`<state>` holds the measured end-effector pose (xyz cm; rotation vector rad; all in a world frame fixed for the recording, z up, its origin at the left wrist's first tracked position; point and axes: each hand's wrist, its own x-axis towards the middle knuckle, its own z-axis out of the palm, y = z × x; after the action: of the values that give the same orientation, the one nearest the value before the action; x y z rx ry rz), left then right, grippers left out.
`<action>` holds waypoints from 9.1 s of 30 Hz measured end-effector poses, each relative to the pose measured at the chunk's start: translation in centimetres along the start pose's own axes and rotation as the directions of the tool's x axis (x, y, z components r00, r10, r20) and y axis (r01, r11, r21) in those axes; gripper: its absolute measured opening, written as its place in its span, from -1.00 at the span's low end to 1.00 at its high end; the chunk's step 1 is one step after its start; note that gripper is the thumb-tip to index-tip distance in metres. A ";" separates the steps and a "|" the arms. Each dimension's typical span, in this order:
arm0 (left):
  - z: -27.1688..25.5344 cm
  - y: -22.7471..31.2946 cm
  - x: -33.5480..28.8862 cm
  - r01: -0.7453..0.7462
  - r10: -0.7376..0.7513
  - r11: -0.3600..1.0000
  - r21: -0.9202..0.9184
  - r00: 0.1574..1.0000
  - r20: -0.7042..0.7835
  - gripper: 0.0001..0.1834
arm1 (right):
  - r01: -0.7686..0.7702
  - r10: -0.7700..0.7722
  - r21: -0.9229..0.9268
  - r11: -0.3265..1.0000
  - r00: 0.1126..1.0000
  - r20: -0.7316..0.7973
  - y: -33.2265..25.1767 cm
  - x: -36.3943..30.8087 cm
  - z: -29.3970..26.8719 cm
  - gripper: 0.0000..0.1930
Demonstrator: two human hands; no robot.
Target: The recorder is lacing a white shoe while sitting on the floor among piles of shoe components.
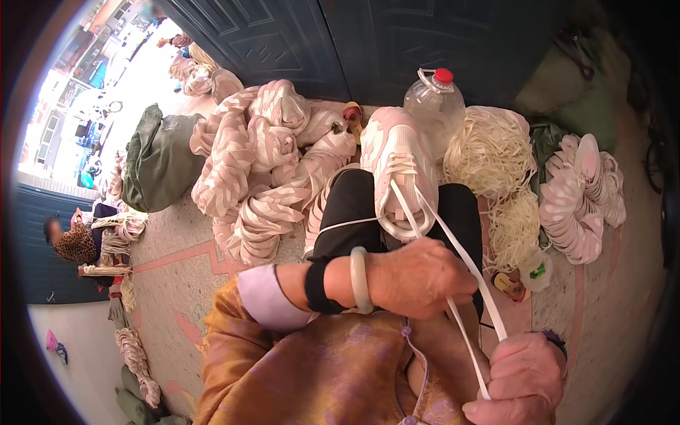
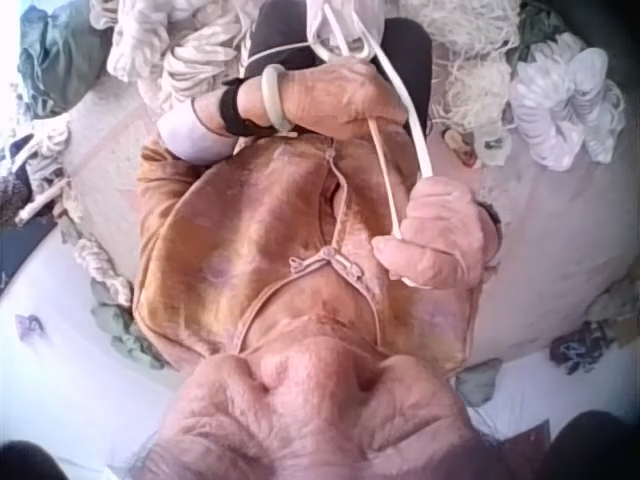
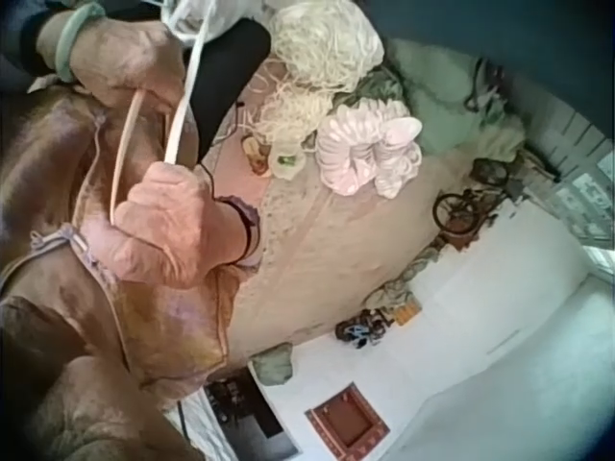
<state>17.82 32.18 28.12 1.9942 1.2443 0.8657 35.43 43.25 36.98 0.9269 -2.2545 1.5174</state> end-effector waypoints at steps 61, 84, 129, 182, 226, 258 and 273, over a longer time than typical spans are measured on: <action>-10.2 -9.4 -24.9 0.377 -0.488 0.824 -0.422 0.094 -0.868 -0.89 | -0.520 0.567 0.543 0.660 -0.129 -0.813 18.2 -22.2 -12.4 -0.74; -0.4 -14.3 -8.9 0.754 -0.495 0.548 0.361 0.641 -0.587 -0.70 | -0.552 0.354 -0.759 0.345 0.825 -0.440 26.2 -3.4 3.4 -0.83; -3.2 -15.0 -7.0 0.501 -0.636 0.769 -0.396 0.546 -0.546 -0.93 | -0.319 0.119 -0.816 0.481 0.946 -0.300 25.2 -2.1 4.1 -0.87; -1.5 -16.3 -4.8 0.542 -0.674 0.737 -0.405 0.540 -0.505 -0.93 | -0.307 0.071 -0.777 0.550 0.944 -0.323 26.1 -3.2 3.9 -0.86; 0.3 -17.5 -3.9 0.624 -0.430 0.781 0.023 0.565 -0.705 -0.91 | -0.648 0.410 -0.546 0.531 0.760 -0.504 27.0 -0.5 2.7 -0.94; -4.4 -14.2 -5.2 0.727 -0.564 0.659 0.194 0.647 -0.512 -0.68 | -0.889 0.527 -0.407 0.209 0.454 -0.719 22.4 -17.8 -3.4 -0.95; -5.6 -11.4 -5.5 0.658 -0.458 0.722 0.213 0.686 -0.566 -0.57 | -0.596 0.449 -0.657 0.462 0.796 -0.406 28.0 -4.5 1.3 -0.90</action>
<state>5.74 32.18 21.34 1.5061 2.3531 0.8369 21.12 50.61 13.64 -0.1981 -2.7694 0.5431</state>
